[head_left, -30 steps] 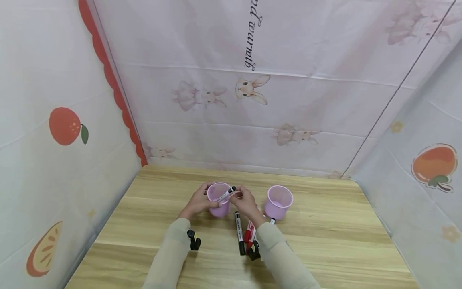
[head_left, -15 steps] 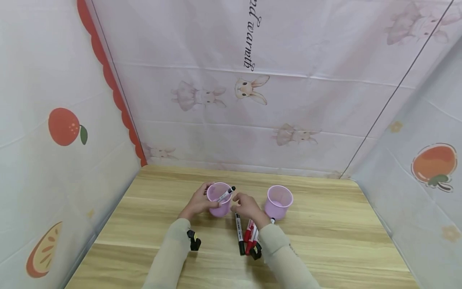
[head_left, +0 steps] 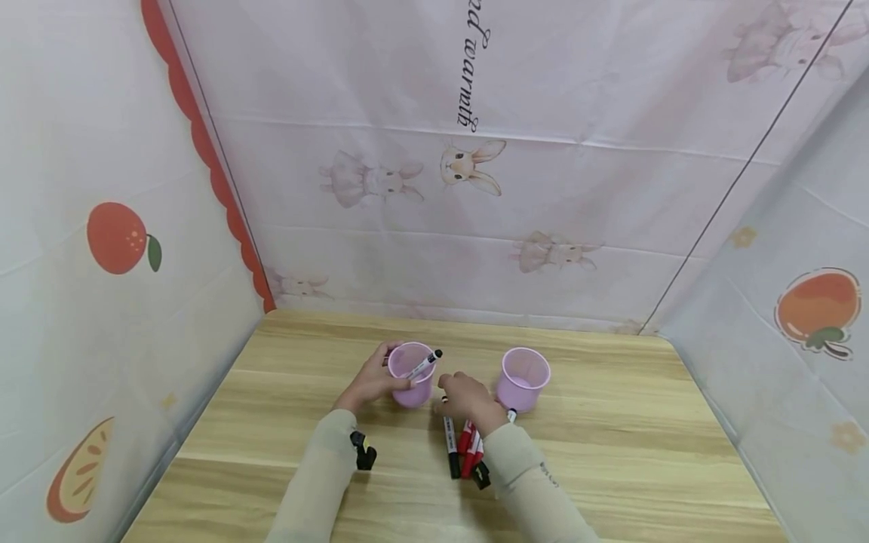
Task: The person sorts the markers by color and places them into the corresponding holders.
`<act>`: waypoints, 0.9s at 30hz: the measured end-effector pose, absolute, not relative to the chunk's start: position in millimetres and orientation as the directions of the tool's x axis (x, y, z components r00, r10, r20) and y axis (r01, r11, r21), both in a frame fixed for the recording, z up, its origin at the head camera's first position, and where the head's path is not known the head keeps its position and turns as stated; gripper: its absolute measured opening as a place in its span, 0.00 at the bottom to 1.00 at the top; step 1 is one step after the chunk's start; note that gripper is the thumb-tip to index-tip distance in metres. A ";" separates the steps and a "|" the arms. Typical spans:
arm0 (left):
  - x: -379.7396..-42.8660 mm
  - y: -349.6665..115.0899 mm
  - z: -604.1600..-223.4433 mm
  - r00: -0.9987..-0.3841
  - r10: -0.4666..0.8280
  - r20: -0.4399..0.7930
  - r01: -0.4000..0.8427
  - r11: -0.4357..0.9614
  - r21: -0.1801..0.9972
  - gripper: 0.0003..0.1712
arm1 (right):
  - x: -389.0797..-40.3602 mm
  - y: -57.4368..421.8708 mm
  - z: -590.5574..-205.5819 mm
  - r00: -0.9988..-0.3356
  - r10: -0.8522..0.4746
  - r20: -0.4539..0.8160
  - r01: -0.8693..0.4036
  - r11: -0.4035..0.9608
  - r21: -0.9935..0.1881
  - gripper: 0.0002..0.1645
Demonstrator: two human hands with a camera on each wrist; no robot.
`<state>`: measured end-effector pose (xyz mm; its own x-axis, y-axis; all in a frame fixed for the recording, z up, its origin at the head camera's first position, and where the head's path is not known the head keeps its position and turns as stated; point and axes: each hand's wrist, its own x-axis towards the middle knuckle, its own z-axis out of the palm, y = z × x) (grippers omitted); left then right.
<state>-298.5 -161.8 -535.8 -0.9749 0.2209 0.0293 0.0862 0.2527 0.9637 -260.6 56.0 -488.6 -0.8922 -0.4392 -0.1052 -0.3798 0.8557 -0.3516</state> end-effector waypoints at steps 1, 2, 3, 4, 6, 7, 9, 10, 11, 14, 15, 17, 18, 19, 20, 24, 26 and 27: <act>-298.7 -161.7 -536.0 -0.975 0.219 0.027 0.084 0.255 0.963 0.49 | -260.3 55.9 -489.1 -0.893 -0.437 -0.104 -0.378 0.856 -0.352 0.25; -298.7 -161.5 -535.8 -0.976 0.218 0.024 0.081 0.257 0.963 0.49 | -259.9 55.9 -489.6 -0.894 -0.436 -0.102 -0.378 0.857 -0.350 0.25; -298.4 -161.3 -535.6 -0.976 0.217 0.025 0.082 0.257 0.963 0.49 | -259.3 55.7 -490.2 -0.894 -0.436 -0.103 -0.378 0.857 -0.349 0.25; -298.1 -161.3 -535.3 -0.976 0.218 0.027 0.085 0.258 0.962 0.50 | -258.6 55.5 -490.7 -0.895 -0.435 -0.101 -0.377 0.857 -0.351 0.25; -297.3 -161.1 -534.6 -0.975 0.221 0.037 0.095 0.260 0.961 0.50 | -256.3 55.0 -492.1 -0.896 -0.435 -0.094 -0.378 0.855 -0.354 0.25; -296.7 -161.1 -534.2 -0.973 0.227 0.048 0.109 0.265 0.958 0.50 | -255.1 54.6 -493.3 -0.896 -0.436 -0.088 -0.380 0.853 -0.358 0.25; -295.9 -161.1 -533.2 -0.971 0.230 0.057 0.120 0.269 0.956 0.50 | -252.7 53.8 -496.6 -0.897 -0.436 -0.078 -0.383 0.852 -0.358 0.25; -295.7 -161.3 -533.2 -0.971 0.231 0.061 0.124 0.269 0.955 0.50 | -251.5 53.3 -498.5 -0.898 -0.435 -0.073 -0.383 0.851 -0.359 0.24; -295.7 -161.4 -533.1 -0.971 0.230 0.062 0.125 0.271 0.954 0.50 | -250.6 52.9 -500.5 -0.897 -0.437 -0.068 -0.388 0.851 -0.354 0.24; -296.2 -161.8 -532.8 -0.973 0.228 0.048 0.111 0.273 0.956 0.50 | -248.5 51.7 -504.5 -0.899 -0.434 -0.062 -0.390 0.857 -0.338 0.23; -296.5 -161.9 -532.9 -0.972 0.229 0.045 0.110 0.277 0.955 0.50 | -247.8 51.4 -504.6 -0.899 -0.433 -0.061 -0.389 0.857 -0.338 0.23; -297.2 -162.2 -533.1 -0.971 0.235 0.045 0.112 0.278 0.954 0.52 | -246.9 50.7 -505.1 -0.901 -0.430 -0.063 -0.387 0.859 -0.334 0.22; -297.4 -162.4 -533.3 -0.970 0.241 0.046 0.114 0.276 0.954 0.52 | -246.3 50.5 -505.2 -0.902 -0.427 -0.067 -0.383 0.861 -0.335 0.21; -297.3 -162.6 -533.1 -0.968 0.247 0.046 0.116 0.274 0.955 0.52 | -246.0 50.3 -505.7 -0.901 -0.427 -0.070 -0.382 0.861 -0.337 0.21; -297.0 -162.7 -532.5 -0.966 0.255 0.049 0.119 0.269 0.956 0.53 | -245.2 50.2 -506.0 -0.901 -0.428 -0.076 -0.380 0.860 -0.340 0.21; -288.7 -161.6 -516.4 -0.954 0.299 0.037 0.117 0.254 0.960 0.51 | -243.2 51.0 -512.0 -0.894 -0.436 -0.103 -0.376 0.855 -0.357 0.21; -283.5 -160.9 -507.5 -0.951 0.309 0.030 0.112 0.249 0.962 0.51 | -242.3 51.6 -515.5 -0.891 -0.440 -0.114 -0.375 0.853 -0.362 0.22; -283.3 -161.0 -507.5 -0.952 0.305 0.028 0.110 0.253 0.961 0.51 | -242.1 51.9 -517.4 -0.889 -0.442 -0.116 -0.376 0.853 -0.362 0.21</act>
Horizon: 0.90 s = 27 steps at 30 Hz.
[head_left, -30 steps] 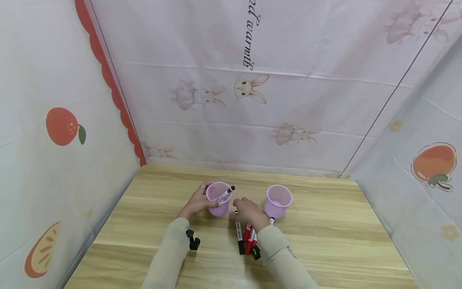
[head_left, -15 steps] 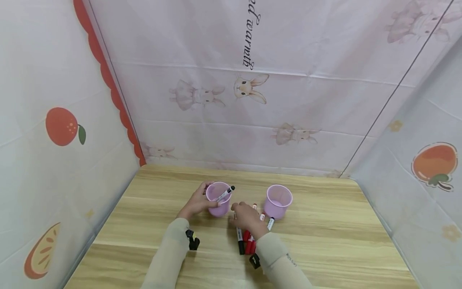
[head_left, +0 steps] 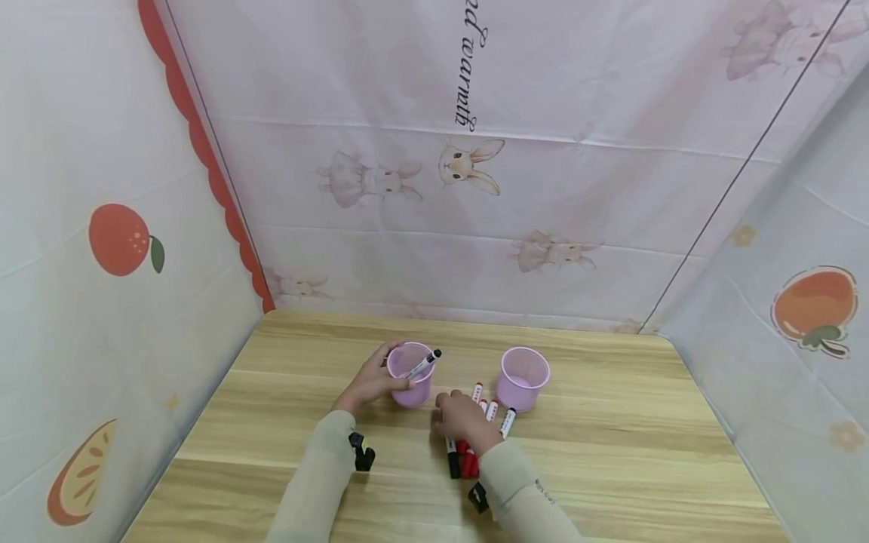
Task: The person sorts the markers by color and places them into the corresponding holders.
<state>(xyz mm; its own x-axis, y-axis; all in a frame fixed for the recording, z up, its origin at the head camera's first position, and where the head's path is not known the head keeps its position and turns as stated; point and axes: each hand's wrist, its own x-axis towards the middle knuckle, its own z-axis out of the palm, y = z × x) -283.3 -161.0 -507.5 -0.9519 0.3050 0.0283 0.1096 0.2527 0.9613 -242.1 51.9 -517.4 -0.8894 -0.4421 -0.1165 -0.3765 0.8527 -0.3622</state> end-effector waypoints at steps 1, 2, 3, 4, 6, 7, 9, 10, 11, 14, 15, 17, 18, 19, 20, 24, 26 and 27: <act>-283.3 -161.0 -508.7 -0.955 0.295 0.029 0.108 0.254 0.961 0.51 | -242.1 51.9 -519.2 -0.888 -0.444 -0.117 -0.378 0.852 -0.361 0.21; -285.1 -161.4 -512.8 -0.958 0.286 0.024 0.100 0.253 0.962 0.51 | -242.0 52.1 -521.0 -0.888 -0.446 -0.116 -0.382 0.853 -0.355 0.20; -287.1 -161.6 -517.3 -0.961 0.274 0.022 0.094 0.253 0.963 0.51 | -242.0 52.1 -522.9 -0.887 -0.447 -0.111 -0.387 0.854 -0.347 0.19; -289.5 -162.0 -522.2 -0.965 0.262 0.022 0.090 0.250 0.964 0.51 | -241.9 52.1 -524.3 -0.887 -0.450 -0.104 -0.393 0.855 -0.338 0.18; -294.0 -162.5 -530.9 -0.970 0.243 0.015 0.078 0.254 0.964 0.51 | -242.0 52.0 -527.2 -0.887 -0.454 -0.080 -0.408 0.854 -0.322 0.17; -294.1 -162.3 -531.1 -0.971 0.239 0.013 0.074 0.250 0.965 0.51 | -241.9 52.1 -528.9 -0.888 -0.456 -0.061 -0.416 0.853 -0.316 0.16; -294.4 -162.0 -531.3 -0.972 0.236 0.009 0.069 0.249 0.966 0.51 | -241.6 52.1 -531.5 -0.889 -0.457 -0.026 -0.424 0.845 -0.325 0.14; -294.2 -162.0 -531.0 -0.972 0.235 0.009 0.069 0.248 0.966 0.51 | -241.4 52.0 -532.4 -0.890 -0.456 -0.010 -0.426 0.840 -0.337 0.12; -294.2 -161.8 -530.8 -0.972 0.234 0.009 0.069 0.248 0.966 0.51 | -241.4 52.0 -533.6 -0.891 -0.454 0.005 -0.427 0.833 -0.352 0.11; -294.1 -161.5 -529.5 -0.973 0.231 0.007 0.066 0.249 0.966 0.51 | -241.8 51.8 -537.0 -0.893 -0.448 0.039 -0.425 0.814 -0.395 0.08; -293.9 -161.5 -529.1 -0.973 0.230 0.007 0.066 0.252 0.965 0.51 | -242.3 51.6 -538.3 -0.894 -0.446 0.049 -0.426 0.810 -0.404 0.07; -293.7 -161.5 -528.2 -0.973 0.230 0.008 0.069 0.258 0.964 0.51 | -243.5 51.4 -540.3 -0.894 -0.444 0.065 -0.430 0.804 -0.412 0.06; -293.7 -161.5 -527.8 -0.973 0.233 0.007 0.069 0.260 0.963 0.51 | -244.0 51.2 -540.8 -0.894 -0.443 0.071 -0.431 0.803 -0.412 0.05; -293.7 -161.6 -527.6 -0.972 0.235 0.007 0.070 0.263 0.962 0.51 | -244.6 51.1 -541.2 -0.894 -0.442 0.075 -0.431 0.803 -0.411 0.04; -294.0 -161.6 -527.5 -0.972 0.237 0.004 0.068 0.265 0.962 0.51 | -245.0 51.0 -541.5 -0.894 -0.441 0.076 -0.431 0.803 -0.411 0.04; -294.7 -161.7 -527.4 -0.970 0.243 0.008 0.073 0.261 0.963 0.51 | -245.9 50.3 -539.9 -0.895 -0.441 0.074 -0.429 0.799 -0.423 0.03; -294.9 -161.6 -527.3 -0.970 0.242 0.016 0.080 0.257 0.963 0.50 | -246.2 50.2 -538.9 -0.895 -0.441 0.071 -0.426 0.795 -0.432 0.02; -295.0 -161.5 -527.1 -0.971 0.240 0.017 0.080 0.255 0.964 0.49 | -246.3 50.1 -538.1 -0.895 -0.441 0.069 -0.425 0.793 -0.436 0.03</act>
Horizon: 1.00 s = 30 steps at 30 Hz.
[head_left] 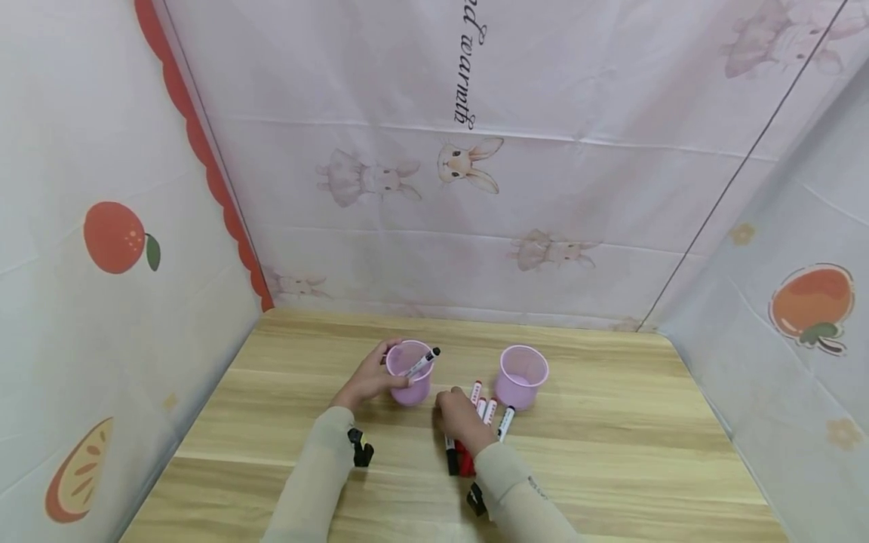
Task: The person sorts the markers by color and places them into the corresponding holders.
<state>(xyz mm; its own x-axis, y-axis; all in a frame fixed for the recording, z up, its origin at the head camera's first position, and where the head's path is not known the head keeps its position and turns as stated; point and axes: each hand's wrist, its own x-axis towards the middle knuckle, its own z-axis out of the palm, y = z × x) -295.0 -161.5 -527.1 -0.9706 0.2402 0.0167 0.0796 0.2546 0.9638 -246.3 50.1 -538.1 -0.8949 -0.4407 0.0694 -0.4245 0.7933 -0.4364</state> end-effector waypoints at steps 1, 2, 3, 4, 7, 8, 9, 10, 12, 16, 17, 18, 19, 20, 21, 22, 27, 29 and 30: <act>-295.3 -161.5 -526.8 -0.971 0.240 0.021 0.083 0.254 0.964 0.49 | -246.7 50.2 -537.5 -0.894 -0.443 0.074 -0.428 0.791 -0.438 0.03; -295.7 -161.5 -526.8 -0.971 0.240 0.023 0.086 0.254 0.963 0.49 | -247.0 50.4 -537.0 -0.893 -0.443 0.080 -0.429 0.786 -0.445 0.03; -296.0 -161.4 -526.6 -0.970 0.241 0.024 0.087 0.255 0.963 0.49 | -247.1 50.7 -536.2 -0.894 -0.440 0.080 -0.426 0.784 -0.452 0.05; -296.2 -161.5 -526.5 -0.969 0.245 0.024 0.088 0.254 0.963 0.49 | -247.3 51.0 -535.6 -0.895 -0.439 0.083 -0.426 0.781 -0.457 0.06; -295.8 -161.9 -525.4 -0.967 0.254 0.014 0.080 0.254 0.964 0.50 | -247.2 51.8 -533.0 -0.896 -0.432 0.105 -0.425 0.761 -0.490 0.12; -295.1 -162.2 -524.4 -0.967 0.256 0.008 0.074 0.251 0.965 0.51 | -247.0 51.9 -531.8 -0.898 -0.426 0.108 -0.418 0.754 -0.507 0.14; -294.1 -162.5 -522.4 -0.965 0.261 0.003 0.069 0.245 0.967 0.51 | -246.9 51.9 -530.6 -0.902 -0.417 0.108 -0.409 0.750 -0.519 0.15; -292.0 -162.3 -518.5 -0.963 0.269 0.003 0.071 0.243 0.967 0.51 | -246.8 51.9 -529.8 -0.907 -0.408 0.106 -0.399 0.749 -0.530 0.16; -288.6 -162.2 -511.1 -0.959 0.284 -0.005 0.067 0.243 0.968 0.51 | -246.9 51.8 -527.4 -0.917 -0.386 0.101 -0.374 0.745 -0.552 0.18; -282.0 -161.5 -496.3 -0.950 0.312 -0.013 0.071 0.255 0.964 0.51 | -248.0 51.4 -525.1 -0.931 -0.355 0.090 -0.338 0.742 -0.579 0.20; -281.4 -161.5 -495.1 -0.950 0.312 -0.018 0.067 0.258 0.964 0.51 | -248.2 51.4 -524.8 -0.931 -0.353 0.091 -0.337 0.738 -0.585 0.20; -280.3 -161.4 -493.5 -0.950 0.312 -0.019 0.066 0.261 0.963 0.51 | -248.2 51.3 -524.5 -0.931 -0.353 0.091 -0.337 0.736 -0.587 0.20; -279.6 -161.2 -492.6 -0.951 0.310 -0.017 0.068 0.262 0.963 0.51 | -248.5 51.3 -524.7 -0.931 -0.354 0.091 -0.337 0.735 -0.588 0.20; -279.2 -161.1 -492.1 -0.951 0.307 -0.016 0.069 0.266 0.962 0.51 | -248.4 51.3 -524.6 -0.930 -0.356 0.089 -0.338 0.734 -0.589 0.20; -278.9 -160.9 -491.9 -0.952 0.306 -0.015 0.071 0.267 0.961 0.51 | -248.6 51.4 -524.6 -0.929 -0.359 0.089 -0.340 0.733 -0.589 0.20; -278.6 -160.8 -491.8 -0.952 0.305 -0.014 0.072 0.267 0.961 0.50 | -248.6 51.5 -524.7 -0.928 -0.361 0.089 -0.341 0.733 -0.589 0.20; -278.4 -160.9 -493.0 -0.952 0.306 -0.013 0.072 0.268 0.961 0.50 | -247.5 52.0 -523.0 -0.932 -0.351 0.088 -0.332 0.734 -0.592 0.21; -278.6 -160.7 -493.5 -0.951 0.309 -0.015 0.072 0.268 0.961 0.50 | -245.7 52.0 -520.7 -0.937 -0.336 0.097 -0.323 0.725 -0.609 0.21; -278.7 -160.4 -493.6 -0.951 0.309 -0.016 0.071 0.269 0.961 0.50 | -244.6 51.8 -519.3 -0.939 -0.329 0.103 -0.320 0.719 -0.617 0.21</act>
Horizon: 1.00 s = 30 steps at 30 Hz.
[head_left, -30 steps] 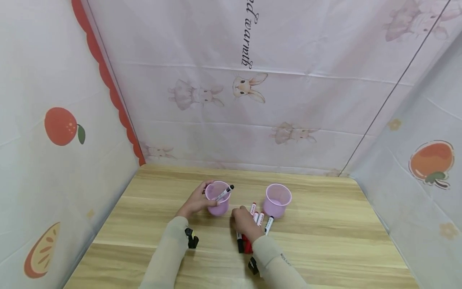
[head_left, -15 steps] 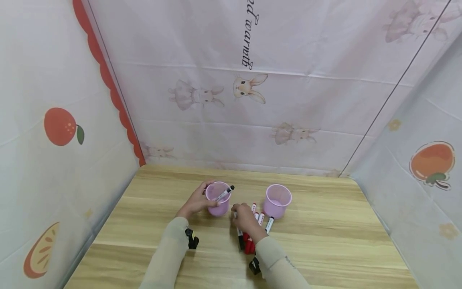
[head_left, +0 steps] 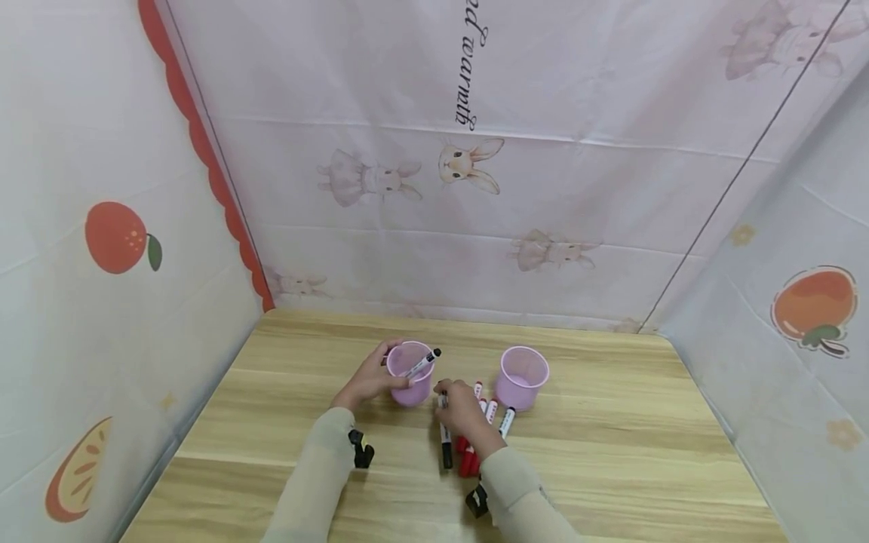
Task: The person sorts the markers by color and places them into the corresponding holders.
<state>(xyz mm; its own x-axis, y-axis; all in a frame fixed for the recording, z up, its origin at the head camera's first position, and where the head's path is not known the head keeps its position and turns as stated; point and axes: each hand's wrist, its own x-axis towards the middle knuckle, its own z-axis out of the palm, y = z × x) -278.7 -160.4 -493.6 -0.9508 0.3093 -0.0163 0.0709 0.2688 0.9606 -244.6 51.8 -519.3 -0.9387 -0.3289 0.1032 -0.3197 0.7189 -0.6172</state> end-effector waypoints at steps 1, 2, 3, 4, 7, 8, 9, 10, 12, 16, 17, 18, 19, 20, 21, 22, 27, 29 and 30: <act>-278.9 -160.4 -493.7 -0.951 0.309 -0.018 0.070 0.270 0.960 0.50 | -243.5 51.6 -517.9 -0.939 -0.325 0.113 -0.320 0.708 -0.630 0.21; -279.1 -160.6 -493.9 -0.951 0.309 -0.019 0.069 0.271 0.960 0.50 | -242.0 51.4 -516.2 -0.939 -0.321 0.124 -0.324 0.698 -0.638 0.20; -279.2 -160.6 -493.9 -0.951 0.309 -0.018 0.070 0.272 0.960 0.50 | -240.8 51.0 -514.7 -0.938 -0.318 0.138 -0.329 0.689 -0.646 0.20; -279.3 -160.8 -494.0 -0.951 0.307 -0.016 0.072 0.272 0.960 0.50 | -239.4 50.6 -513.1 -0.939 -0.313 0.144 -0.327 0.679 -0.657 0.20; -280.8 -160.8 -498.6 -0.955 0.298 0.003 0.090 0.277 0.957 0.49 | -236.3 50.1 -511.0 -0.938 -0.305 0.162 -0.331 0.659 -0.676 0.19; -281.0 -160.6 -499.6 -0.956 0.292 0.008 0.092 0.275 0.957 0.49 | -235.4 50.1 -510.5 -0.940 -0.298 0.167 -0.329 0.655 -0.681 0.20; -281.0 -160.3 -500.4 -0.957 0.289 0.012 0.094 0.272 0.958 0.49 | -234.8 50.3 -510.4 -0.940 -0.292 0.176 -0.329 0.647 -0.687 0.20; -280.9 -160.2 -500.6 -0.958 0.288 0.012 0.093 0.271 0.958 0.49 | -234.4 50.7 -510.2 -0.941 -0.284 0.184 -0.329 0.638 -0.697 0.20; -280.8 -160.2 -501.0 -0.957 0.289 0.007 0.089 0.270 0.959 0.49 | -234.2 51.8 -510.0 -0.940 -0.270 0.208 -0.335 0.620 -0.709 0.21; -279.2 -161.0 -494.8 -0.953 0.303 -0.020 0.064 0.264 0.962 0.49 | -235.5 54.4 -507.7 -0.941 -0.243 0.237 -0.337 0.586 -0.737 0.21; -279.3 -161.1 -494.6 -0.952 0.304 -0.019 0.065 0.265 0.962 0.49 | -235.8 55.1 -507.0 -0.942 -0.240 0.237 -0.334 0.582 -0.741 0.22; -279.3 -161.1 -494.6 -0.953 0.303 -0.017 0.068 0.266 0.962 0.49 | -236.1 55.8 -506.4 -0.943 -0.238 0.233 -0.330 0.577 -0.747 0.22; -279.3 -161.1 -494.2 -0.953 0.303 -0.016 0.069 0.267 0.961 0.49 | -236.3 56.4 -505.5 -0.945 -0.236 0.227 -0.324 0.573 -0.753 0.23; -279.2 -161.0 -494.2 -0.953 0.303 -0.015 0.070 0.267 0.961 0.49 | -236.4 57.1 -504.6 -0.948 -0.231 0.219 -0.315 0.571 -0.758 0.24; -279.1 -160.9 -494.1 -0.953 0.303 -0.013 0.072 0.268 0.961 0.49 | -236.6 57.7 -503.8 -0.949 -0.230 0.215 -0.310 0.569 -0.762 0.25; -278.7 -160.7 -493.8 -0.953 0.304 -0.012 0.074 0.268 0.961 0.50 | -236.7 58.3 -502.9 -0.952 -0.225 0.208 -0.302 0.567 -0.767 0.26; -278.6 -159.9 -494.5 -0.952 0.305 -0.004 0.080 0.262 0.962 0.50 | -235.9 59.7 -496.6 -0.963 -0.197 0.182 -0.261 0.531 -0.806 0.30; -279.1 -159.9 -495.3 -0.952 0.306 -0.004 0.081 0.264 0.961 0.50 | -235.3 59.8 -494.5 -0.968 -0.185 0.170 -0.243 0.517 -0.821 0.31; -279.7 -160.1 -496.3 -0.952 0.306 -0.003 0.081 0.264 0.961 0.50 | -235.1 59.8 -493.6 -0.968 -0.182 0.170 -0.241 0.512 -0.825 0.31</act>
<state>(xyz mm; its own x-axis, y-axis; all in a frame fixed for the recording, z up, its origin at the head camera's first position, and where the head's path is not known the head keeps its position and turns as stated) -279.7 -160.1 -496.3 -0.9521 0.3057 -0.0033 0.0814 0.2640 0.9611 -235.1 59.8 -493.6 -0.9685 -0.1817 0.1704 -0.2411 0.5116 -0.8247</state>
